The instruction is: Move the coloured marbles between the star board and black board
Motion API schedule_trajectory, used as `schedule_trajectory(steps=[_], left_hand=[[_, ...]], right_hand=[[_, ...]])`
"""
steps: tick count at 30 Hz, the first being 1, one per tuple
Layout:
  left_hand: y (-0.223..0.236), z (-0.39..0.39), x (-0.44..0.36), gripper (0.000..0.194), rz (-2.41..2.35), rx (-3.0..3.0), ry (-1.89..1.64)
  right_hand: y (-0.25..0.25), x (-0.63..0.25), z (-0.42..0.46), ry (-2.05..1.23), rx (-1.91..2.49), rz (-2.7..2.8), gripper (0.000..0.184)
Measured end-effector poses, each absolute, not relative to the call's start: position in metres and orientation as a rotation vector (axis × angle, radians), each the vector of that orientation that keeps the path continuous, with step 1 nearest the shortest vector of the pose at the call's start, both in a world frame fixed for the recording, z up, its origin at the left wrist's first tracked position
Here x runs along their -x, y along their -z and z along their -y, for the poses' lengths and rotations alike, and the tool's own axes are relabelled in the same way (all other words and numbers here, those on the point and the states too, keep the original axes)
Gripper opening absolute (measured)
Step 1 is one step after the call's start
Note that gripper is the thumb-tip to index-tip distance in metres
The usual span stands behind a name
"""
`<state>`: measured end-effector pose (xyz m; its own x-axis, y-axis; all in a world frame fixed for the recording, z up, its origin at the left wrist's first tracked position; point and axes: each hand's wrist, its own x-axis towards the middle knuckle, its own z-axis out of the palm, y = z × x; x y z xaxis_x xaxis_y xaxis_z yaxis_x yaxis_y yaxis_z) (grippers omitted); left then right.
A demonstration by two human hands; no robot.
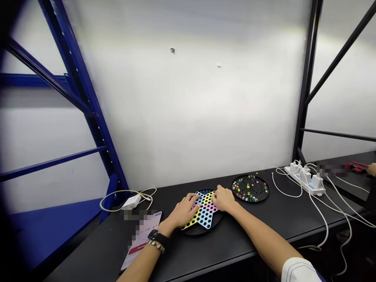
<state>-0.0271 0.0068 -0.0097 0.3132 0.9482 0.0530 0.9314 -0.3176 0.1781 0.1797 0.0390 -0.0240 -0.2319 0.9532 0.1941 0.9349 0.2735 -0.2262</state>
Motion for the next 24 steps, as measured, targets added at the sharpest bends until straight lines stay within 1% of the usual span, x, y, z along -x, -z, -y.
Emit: schedule_trajectory(steps=[3, 10, 15, 19, 24], left_hand=[[0.011, -0.008, 0.028, 0.05, -1.75, -2.455, -0.236], [0.01, -0.008, 0.029, 0.051, -1.722, -2.451, -0.245], [0.01, -0.007, 0.029, 0.051, -1.717, -2.444, -0.25], [0.009, -0.007, 0.028, 0.05, -1.705, -2.446, -0.26], [0.008, -0.007, 0.028, 0.051, -1.703, -2.448, -0.254]], right_hand=[[0.025, -0.18, -0.041, -0.055, 1.716, 2.277, 0.035], [0.026, -0.179, -0.042, -0.004, 1.729, 2.339, 0.037], [0.03, -0.18, -0.041, -0.034, 1.728, 2.313, 0.042], [0.028, -0.18, -0.043, -0.064, 1.692, 2.286, 0.042], [0.014, -0.198, -0.058, -0.138, 1.733, 2.01, 0.055]])
